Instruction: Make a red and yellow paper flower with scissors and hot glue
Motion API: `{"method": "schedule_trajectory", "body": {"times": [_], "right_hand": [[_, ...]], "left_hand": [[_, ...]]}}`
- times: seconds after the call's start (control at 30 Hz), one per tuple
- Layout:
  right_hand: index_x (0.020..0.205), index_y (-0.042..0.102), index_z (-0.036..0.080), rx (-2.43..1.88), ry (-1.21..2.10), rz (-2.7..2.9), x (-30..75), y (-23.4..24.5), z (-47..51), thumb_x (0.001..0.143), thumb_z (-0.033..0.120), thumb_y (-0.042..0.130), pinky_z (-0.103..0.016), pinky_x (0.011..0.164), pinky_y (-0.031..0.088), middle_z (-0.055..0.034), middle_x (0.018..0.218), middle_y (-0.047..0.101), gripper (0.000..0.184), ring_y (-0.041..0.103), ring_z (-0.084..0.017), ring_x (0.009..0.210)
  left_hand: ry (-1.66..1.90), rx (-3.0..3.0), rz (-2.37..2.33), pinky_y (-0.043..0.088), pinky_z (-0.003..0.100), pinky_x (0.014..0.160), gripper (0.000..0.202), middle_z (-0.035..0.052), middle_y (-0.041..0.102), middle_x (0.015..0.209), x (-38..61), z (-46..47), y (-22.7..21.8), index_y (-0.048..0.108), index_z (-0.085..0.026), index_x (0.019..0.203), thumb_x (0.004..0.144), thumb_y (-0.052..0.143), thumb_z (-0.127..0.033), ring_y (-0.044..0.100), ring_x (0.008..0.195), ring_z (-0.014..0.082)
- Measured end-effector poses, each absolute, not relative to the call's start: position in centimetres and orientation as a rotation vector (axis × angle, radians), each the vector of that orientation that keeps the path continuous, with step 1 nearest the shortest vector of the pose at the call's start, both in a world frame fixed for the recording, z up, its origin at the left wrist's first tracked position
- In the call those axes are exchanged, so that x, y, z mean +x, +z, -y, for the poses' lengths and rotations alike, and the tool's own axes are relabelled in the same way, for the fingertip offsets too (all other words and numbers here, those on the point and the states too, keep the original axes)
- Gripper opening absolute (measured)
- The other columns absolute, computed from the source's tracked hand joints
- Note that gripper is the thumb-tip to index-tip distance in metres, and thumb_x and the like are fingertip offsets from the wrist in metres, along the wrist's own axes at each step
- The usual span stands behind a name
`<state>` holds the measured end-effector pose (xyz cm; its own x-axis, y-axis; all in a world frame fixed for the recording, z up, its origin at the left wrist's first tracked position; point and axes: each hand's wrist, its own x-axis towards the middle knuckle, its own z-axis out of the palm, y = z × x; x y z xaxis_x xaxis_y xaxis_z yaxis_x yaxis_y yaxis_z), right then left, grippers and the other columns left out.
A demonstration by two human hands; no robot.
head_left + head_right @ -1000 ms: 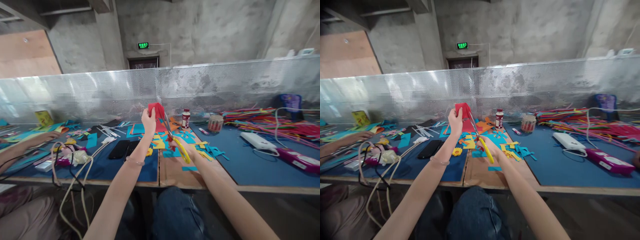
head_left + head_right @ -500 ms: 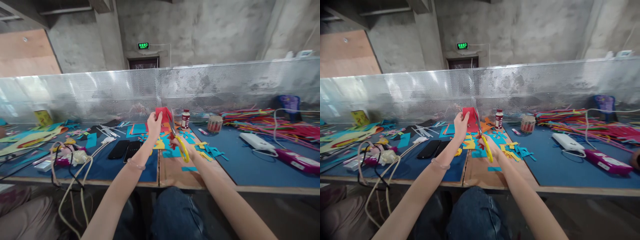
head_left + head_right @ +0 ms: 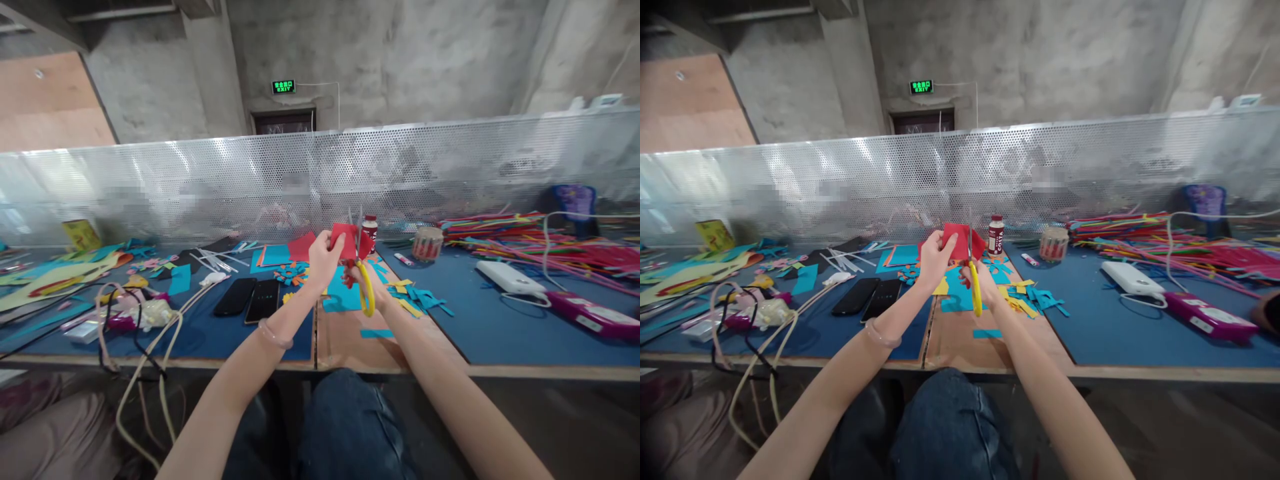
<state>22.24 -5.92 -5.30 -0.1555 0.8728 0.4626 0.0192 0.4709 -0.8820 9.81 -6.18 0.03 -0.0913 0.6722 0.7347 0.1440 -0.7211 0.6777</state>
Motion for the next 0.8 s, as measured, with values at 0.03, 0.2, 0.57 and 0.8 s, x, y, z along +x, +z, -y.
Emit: {"method": "schedule_trajectory", "body": {"times": [0.03, 0.2, 0.57, 0.8], "right_hand": [[0.08, 0.049, 0.019, -0.803, 0.904, 1.543, 22.23, -5.29, 5.94, 0.074, 0.033, 0.052, -0.026, 0.055, 0.046, 0.0012, 0.066, 0.054, 0.015, 0.053, -0.013, 0.056], [0.074, 0.047, 0.019, -0.803, 0.867, 1.53, 22.2, -5.33, 5.74, 0.074, 0.034, 0.053, -0.026, 0.054, 0.045, 0.0021, 0.063, 0.052, 0.016, 0.051, -0.012, 0.053], [0.071, 0.049, 0.019, -0.842, 0.815, 1.483, 22.35, -5.54, 5.39, 0.075, 0.034, 0.051, -0.025, 0.049, 0.043, -0.0001, 0.059, 0.055, 0.015, 0.054, -0.013, 0.052], [0.07, 0.049, 0.02, -0.853, 0.81, 1.467, 22.3, -5.51, 5.4, 0.073, 0.035, 0.053, -0.028, 0.052, 0.047, -0.0005, 0.057, 0.057, 0.016, 0.054, -0.014, 0.052]], "left_hand": [[1.86, 1.804, -0.88, 0.039, 0.02, 0.054, 0.027, -0.0004, 0.056, 0.067, 9.83, 6.18, -0.01, 0.055, -0.017, 0.084, 0.083, 0.05, -0.044, 0.052, 0.059, 0.0102], [1.817, 1.798, -0.84, 0.04, 0.02, 0.053, 0.028, 0.001, 0.059, 0.07, 9.96, 6.36, -0.07, 0.053, -0.017, 0.083, 0.083, 0.049, -0.045, 0.055, 0.06, 0.0113], [1.795, 1.841, -0.87, 0.039, 0.019, 0.053, 0.028, -0.0004, 0.057, 0.066, 10.24, 6.94, -0.08, 0.053, -0.017, 0.079, 0.082, 0.051, -0.044, 0.051, 0.056, 0.0093], [1.798, 1.835, -0.846, 0.039, 0.019, 0.053, 0.027, -0.0002, 0.058, 0.066, 10.3, 7.15, -0.05, 0.053, -0.017, 0.078, 0.082, 0.051, -0.044, 0.051, 0.056, 0.0094]]}}
